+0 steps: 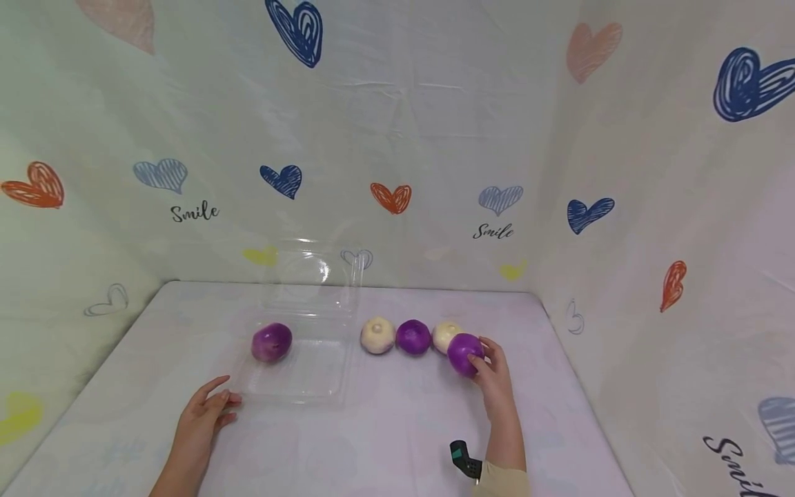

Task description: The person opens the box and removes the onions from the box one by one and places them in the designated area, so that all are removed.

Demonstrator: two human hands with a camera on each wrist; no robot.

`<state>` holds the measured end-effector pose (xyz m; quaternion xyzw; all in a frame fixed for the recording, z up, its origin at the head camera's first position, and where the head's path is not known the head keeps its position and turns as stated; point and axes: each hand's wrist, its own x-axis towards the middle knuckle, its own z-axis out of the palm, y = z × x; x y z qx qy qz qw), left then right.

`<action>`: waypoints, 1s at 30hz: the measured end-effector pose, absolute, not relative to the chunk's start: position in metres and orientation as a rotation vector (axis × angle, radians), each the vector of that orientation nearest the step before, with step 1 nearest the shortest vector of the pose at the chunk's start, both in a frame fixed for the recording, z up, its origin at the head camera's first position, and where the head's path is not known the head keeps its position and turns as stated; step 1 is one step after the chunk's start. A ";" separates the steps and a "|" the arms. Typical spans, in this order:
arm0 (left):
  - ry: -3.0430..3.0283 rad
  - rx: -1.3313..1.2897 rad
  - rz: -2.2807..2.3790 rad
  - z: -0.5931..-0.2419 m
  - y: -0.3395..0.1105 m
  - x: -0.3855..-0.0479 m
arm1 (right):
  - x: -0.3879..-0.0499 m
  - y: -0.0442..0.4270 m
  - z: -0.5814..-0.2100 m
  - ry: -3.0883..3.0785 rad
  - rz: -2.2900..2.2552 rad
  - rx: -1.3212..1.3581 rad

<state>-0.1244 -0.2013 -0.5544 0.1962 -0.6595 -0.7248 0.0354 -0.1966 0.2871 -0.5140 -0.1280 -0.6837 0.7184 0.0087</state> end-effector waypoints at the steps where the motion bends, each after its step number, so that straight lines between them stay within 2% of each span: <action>1: -2.031 0.605 -2.226 -0.554 -0.201 -0.125 | -0.197 0.288 -0.515 -2.112 2.243 -0.422; 10: -2.027 0.635 -2.223 -0.555 -0.201 -0.125 | -0.203 0.296 -0.517 -2.054 2.163 -0.529; 18: -2.037 0.629 -2.205 -0.555 -0.201 -0.126 | -0.208 0.310 -0.512 -2.253 1.914 -0.604; 30: -2.047 0.602 -2.237 -0.556 -0.204 -0.124 | -0.223 0.330 -0.517 -2.384 1.859 -0.525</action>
